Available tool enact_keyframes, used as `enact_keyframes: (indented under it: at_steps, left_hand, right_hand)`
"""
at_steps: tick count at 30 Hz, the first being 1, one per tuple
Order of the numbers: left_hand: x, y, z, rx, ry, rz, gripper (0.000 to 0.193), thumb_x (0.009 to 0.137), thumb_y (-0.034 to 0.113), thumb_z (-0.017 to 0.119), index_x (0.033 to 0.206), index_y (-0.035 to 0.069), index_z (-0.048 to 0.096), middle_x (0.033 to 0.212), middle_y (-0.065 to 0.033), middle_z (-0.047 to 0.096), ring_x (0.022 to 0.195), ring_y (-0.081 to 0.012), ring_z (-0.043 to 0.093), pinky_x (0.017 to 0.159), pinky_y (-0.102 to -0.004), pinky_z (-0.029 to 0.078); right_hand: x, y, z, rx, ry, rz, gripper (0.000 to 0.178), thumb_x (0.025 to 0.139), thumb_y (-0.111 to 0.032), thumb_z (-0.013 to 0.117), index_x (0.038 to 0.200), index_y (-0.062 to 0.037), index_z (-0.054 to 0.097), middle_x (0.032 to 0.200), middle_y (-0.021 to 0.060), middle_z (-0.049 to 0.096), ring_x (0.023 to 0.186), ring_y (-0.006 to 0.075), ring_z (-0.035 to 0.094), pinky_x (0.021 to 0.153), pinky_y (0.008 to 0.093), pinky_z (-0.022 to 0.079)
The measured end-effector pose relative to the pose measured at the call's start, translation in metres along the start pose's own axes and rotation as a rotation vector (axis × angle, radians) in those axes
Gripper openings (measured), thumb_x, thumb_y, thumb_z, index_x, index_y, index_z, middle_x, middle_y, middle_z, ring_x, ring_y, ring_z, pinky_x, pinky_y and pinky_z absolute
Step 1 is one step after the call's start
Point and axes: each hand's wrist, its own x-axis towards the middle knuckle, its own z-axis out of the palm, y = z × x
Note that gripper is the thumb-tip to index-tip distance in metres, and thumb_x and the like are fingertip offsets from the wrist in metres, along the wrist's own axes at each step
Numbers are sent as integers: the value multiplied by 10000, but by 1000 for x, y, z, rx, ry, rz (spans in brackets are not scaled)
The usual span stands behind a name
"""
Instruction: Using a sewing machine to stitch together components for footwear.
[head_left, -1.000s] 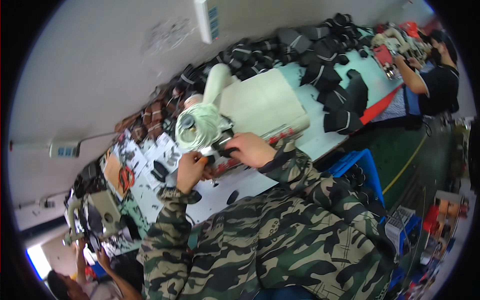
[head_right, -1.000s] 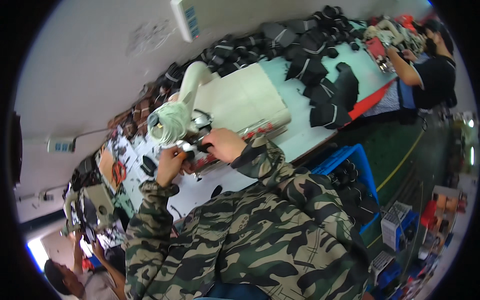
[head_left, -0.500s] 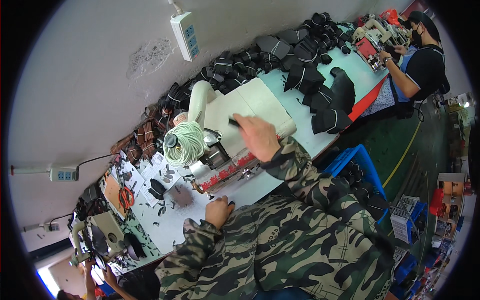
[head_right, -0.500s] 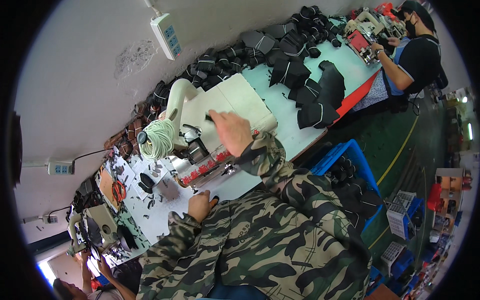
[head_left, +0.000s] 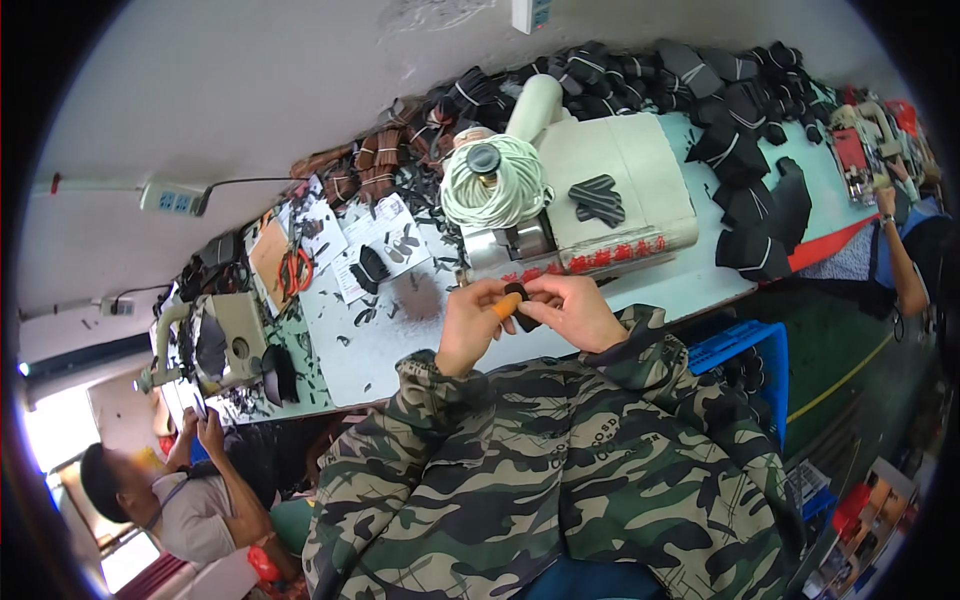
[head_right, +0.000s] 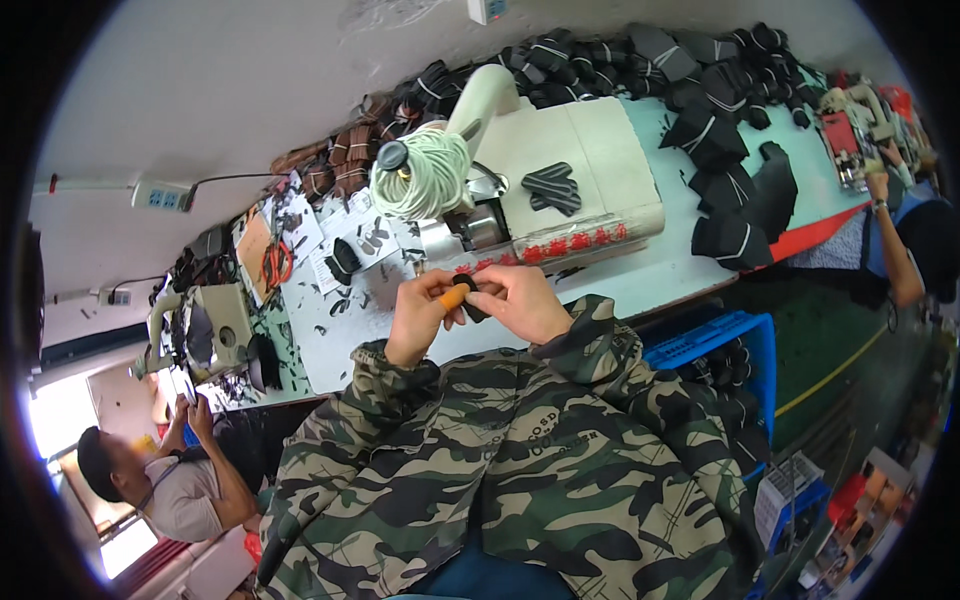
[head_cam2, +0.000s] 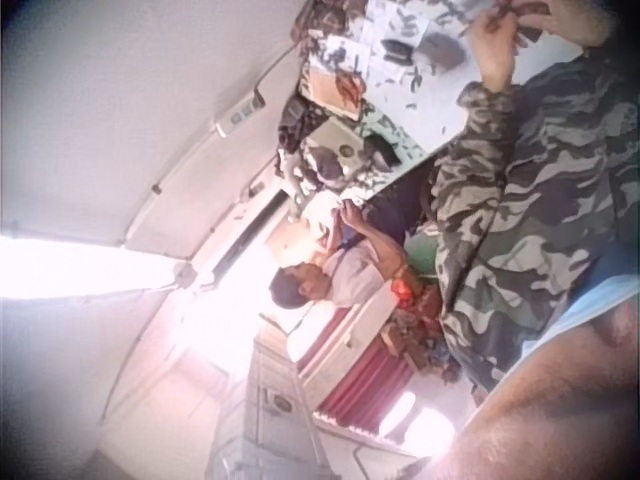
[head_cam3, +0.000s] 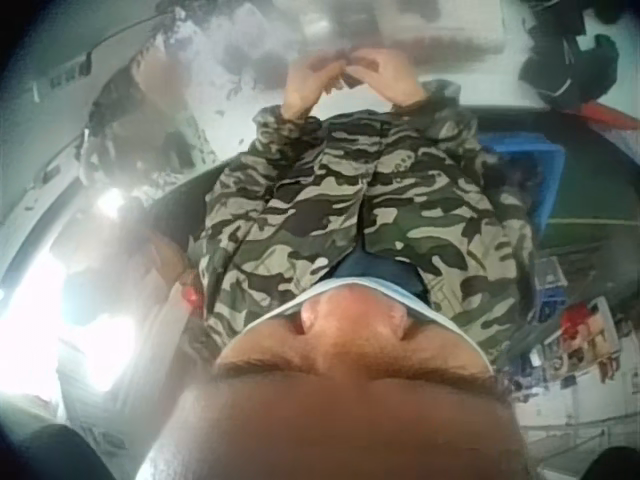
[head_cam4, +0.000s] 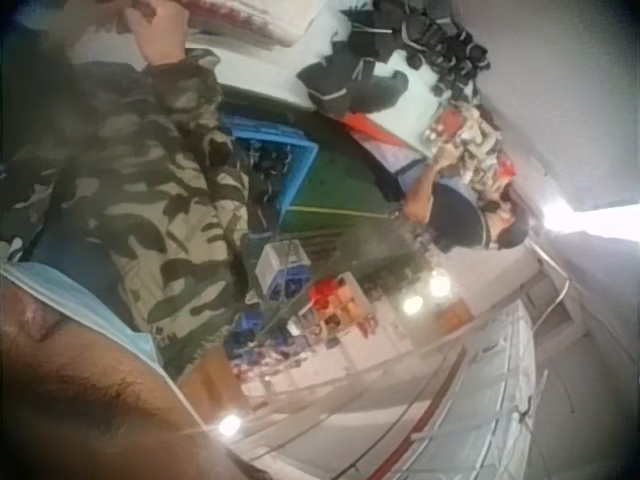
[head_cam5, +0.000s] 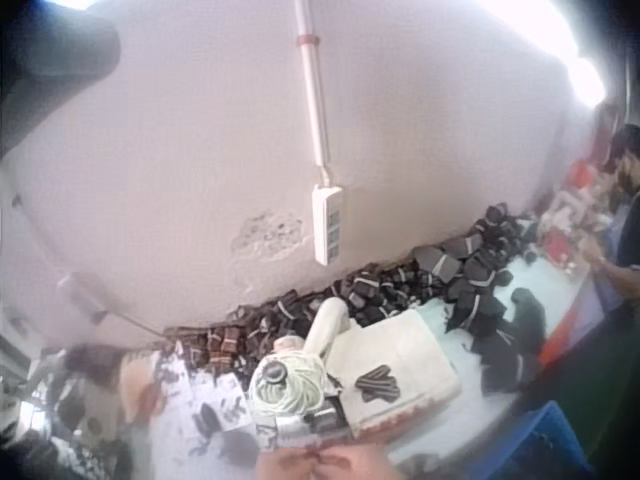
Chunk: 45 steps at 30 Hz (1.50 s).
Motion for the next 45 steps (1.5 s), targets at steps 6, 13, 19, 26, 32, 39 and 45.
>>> enact_keyframes:
  at_steps: [6,13,19,26,32,39,45]
  left_hand:
    - [4,11,-12,529,-132,140,159,862,126,541,956,2,577,666,-48,593,551,-111,576,445,-208,418]
    - [40,35,-43,365,-176,-452,257,896,207,428,819,-11,539,547,-62,568,375,-130,537,292,-201,321]
    - [66,49,-31,434,-226,-383,292,880,192,443,776,-47,574,557,-112,596,380,-161,555,303,-231,342]
    - [62,48,-33,498,-289,-368,300,880,182,442,829,-86,567,568,-141,592,412,-202,577,367,-288,453]
    - [57,49,-31,503,-293,-410,268,919,234,431,868,-3,545,574,-72,578,379,-131,517,344,-228,356]
    - [38,24,-60,238,-9,-253,239,912,205,445,881,-10,547,586,-84,590,376,-140,530,354,-236,388]
    - [81,-64,-119,169,334,-219,331,906,183,458,1184,5,442,893,-140,619,543,-190,615,429,-263,464]
  right_hand:
    - [21,-4,-3,91,-137,175,127,799,-72,604,869,35,599,687,61,618,597,110,595,519,239,467]
    - [35,4,-8,41,-42,154,116,771,-74,610,825,26,588,689,88,620,581,145,613,505,257,467]
    - [55,3,-16,-487,110,-196,172,703,-125,635,773,18,571,721,162,584,710,347,578,639,406,466]
    - [57,-2,-11,-599,99,-208,157,715,-157,629,778,-19,589,734,154,567,732,356,564,668,444,447]
    - [57,3,-20,-753,91,-273,121,711,-130,638,768,-30,598,755,137,579,757,334,571,675,421,456]
    - [47,-9,-109,-952,323,-621,302,652,-85,675,945,-29,624,1000,98,600,972,277,538,862,386,395]
    - [59,0,-110,-913,298,-589,491,608,-149,731,1057,-27,575,1130,113,545,1085,298,482,920,405,359]
